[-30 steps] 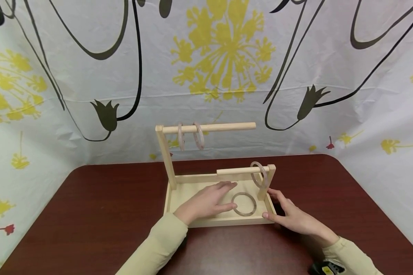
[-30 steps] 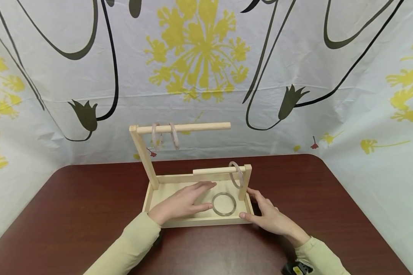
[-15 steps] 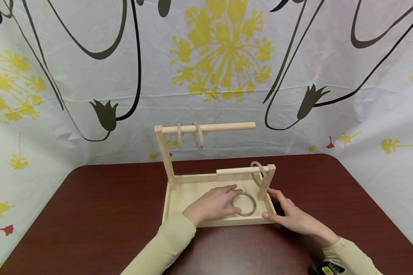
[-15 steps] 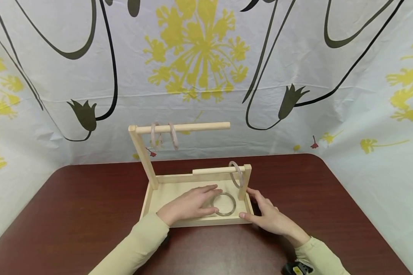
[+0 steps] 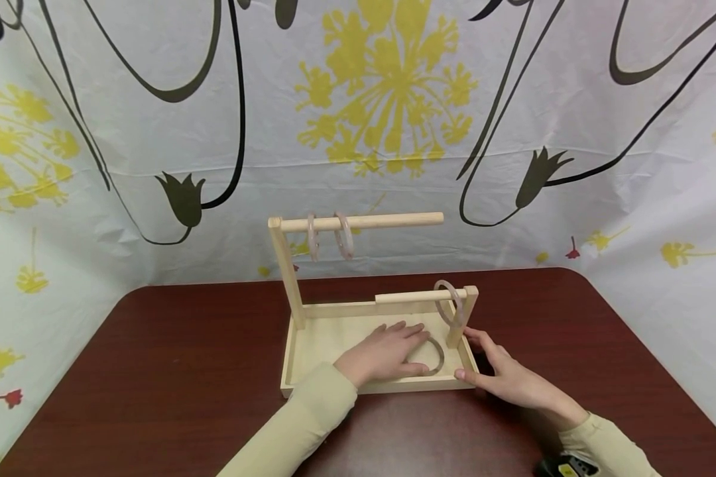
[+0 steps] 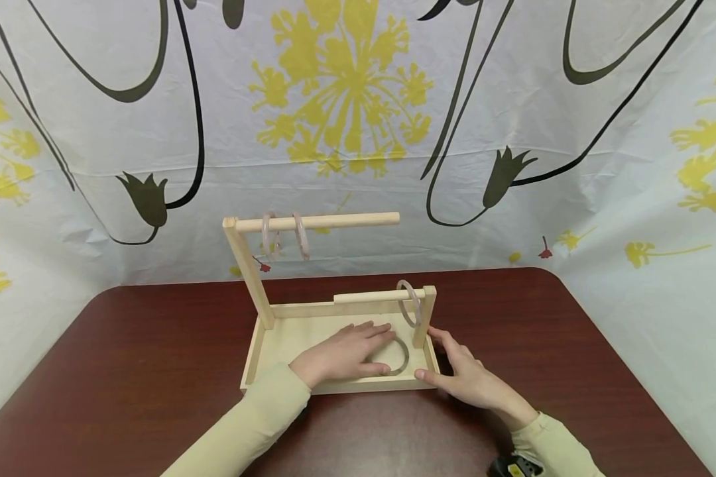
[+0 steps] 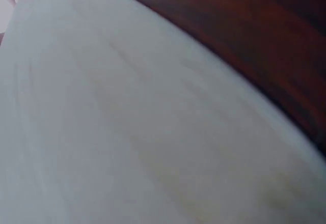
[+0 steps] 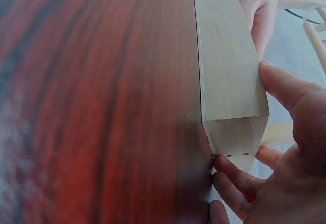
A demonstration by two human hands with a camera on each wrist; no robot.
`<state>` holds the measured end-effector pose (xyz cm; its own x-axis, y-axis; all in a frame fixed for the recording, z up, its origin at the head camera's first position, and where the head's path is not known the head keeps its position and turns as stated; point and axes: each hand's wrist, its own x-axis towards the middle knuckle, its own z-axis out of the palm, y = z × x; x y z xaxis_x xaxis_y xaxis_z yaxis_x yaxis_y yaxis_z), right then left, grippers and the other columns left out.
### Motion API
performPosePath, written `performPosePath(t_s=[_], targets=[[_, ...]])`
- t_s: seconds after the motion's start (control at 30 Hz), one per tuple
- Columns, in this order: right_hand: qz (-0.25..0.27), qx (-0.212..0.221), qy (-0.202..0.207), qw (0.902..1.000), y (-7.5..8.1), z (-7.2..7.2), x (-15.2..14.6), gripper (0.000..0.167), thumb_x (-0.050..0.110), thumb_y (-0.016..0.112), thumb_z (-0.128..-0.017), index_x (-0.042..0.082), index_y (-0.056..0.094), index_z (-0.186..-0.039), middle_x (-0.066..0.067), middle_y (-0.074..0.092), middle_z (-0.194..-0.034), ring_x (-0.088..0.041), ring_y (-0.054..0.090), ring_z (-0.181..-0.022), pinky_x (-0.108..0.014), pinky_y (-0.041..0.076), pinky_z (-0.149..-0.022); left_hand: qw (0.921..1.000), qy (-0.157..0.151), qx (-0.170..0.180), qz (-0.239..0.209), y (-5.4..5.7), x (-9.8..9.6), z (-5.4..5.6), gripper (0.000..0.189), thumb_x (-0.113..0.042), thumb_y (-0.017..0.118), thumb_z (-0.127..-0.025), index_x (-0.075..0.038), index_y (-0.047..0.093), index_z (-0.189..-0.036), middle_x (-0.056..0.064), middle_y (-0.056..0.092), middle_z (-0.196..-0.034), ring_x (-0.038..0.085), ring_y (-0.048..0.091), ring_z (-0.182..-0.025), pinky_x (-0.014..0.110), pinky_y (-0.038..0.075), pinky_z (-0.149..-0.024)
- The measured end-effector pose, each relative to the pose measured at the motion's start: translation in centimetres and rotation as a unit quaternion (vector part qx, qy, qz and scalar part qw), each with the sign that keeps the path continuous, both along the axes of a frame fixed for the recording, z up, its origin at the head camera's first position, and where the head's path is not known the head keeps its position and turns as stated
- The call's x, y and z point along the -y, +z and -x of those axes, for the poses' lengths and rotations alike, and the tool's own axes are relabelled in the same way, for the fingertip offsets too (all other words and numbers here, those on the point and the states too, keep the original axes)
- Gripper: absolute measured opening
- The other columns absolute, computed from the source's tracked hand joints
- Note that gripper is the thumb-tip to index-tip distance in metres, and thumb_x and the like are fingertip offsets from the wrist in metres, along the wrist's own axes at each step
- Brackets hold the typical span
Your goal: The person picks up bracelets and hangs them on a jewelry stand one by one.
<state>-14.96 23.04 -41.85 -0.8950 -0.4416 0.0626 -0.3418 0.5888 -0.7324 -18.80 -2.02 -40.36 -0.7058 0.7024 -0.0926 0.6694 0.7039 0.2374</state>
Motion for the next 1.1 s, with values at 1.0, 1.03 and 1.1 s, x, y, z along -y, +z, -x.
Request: performPosePath(t_s=[1.0,1.03,1.1], targets=[[-0.015,0.012,-0.014,0.9997,0.0,0.0,0.0,0.071,0.029,0.068,-0.092,0.005,0.030,-0.146,-0.020,0.048,-0.132,-0.043,0.041,-0.123,-0.061,0.036,-0.089,0.9981,0.037,0.044,0.021,-0.1,0.9,0.1,0.066,-0.052,0.054,-0.095,-0.016,0.040,-0.148,0.000,0.034,-0.153,0.023,0.031,-0.139,0.046,0.027,-0.110],[-0.015,0.012,-0.015,0.9997,0.0,0.0,0.0,0.071,0.029,0.068,-0.092,0.005,0.030,-0.146,-0.020,0.048,-0.132,-0.043,0.041,-0.123,-0.061,0.036,-0.089,0.9979,0.039,0.048,0.019,-0.1,1.2,0.1,0.066,-0.052,0.054,-0.095,-0.016,0.040,-0.148,0.001,0.034,-0.153,0.023,0.030,-0.140,0.046,0.026,-0.110],[-0.017,0.011,-0.017,0.9997,0.1,0.0,0.0,0.071,0.030,0.068,-0.091,0.005,0.030,-0.146,-0.020,0.048,-0.132,-0.043,0.041,-0.122,-0.061,0.036,-0.089,0.9973,0.042,0.059,0.011,-0.1,1.9,0.0,0.067,-0.051,0.055,-0.095,-0.015,0.039,-0.149,0.001,0.032,-0.154,0.024,0.029,-0.140,0.047,0.025,-0.111]])
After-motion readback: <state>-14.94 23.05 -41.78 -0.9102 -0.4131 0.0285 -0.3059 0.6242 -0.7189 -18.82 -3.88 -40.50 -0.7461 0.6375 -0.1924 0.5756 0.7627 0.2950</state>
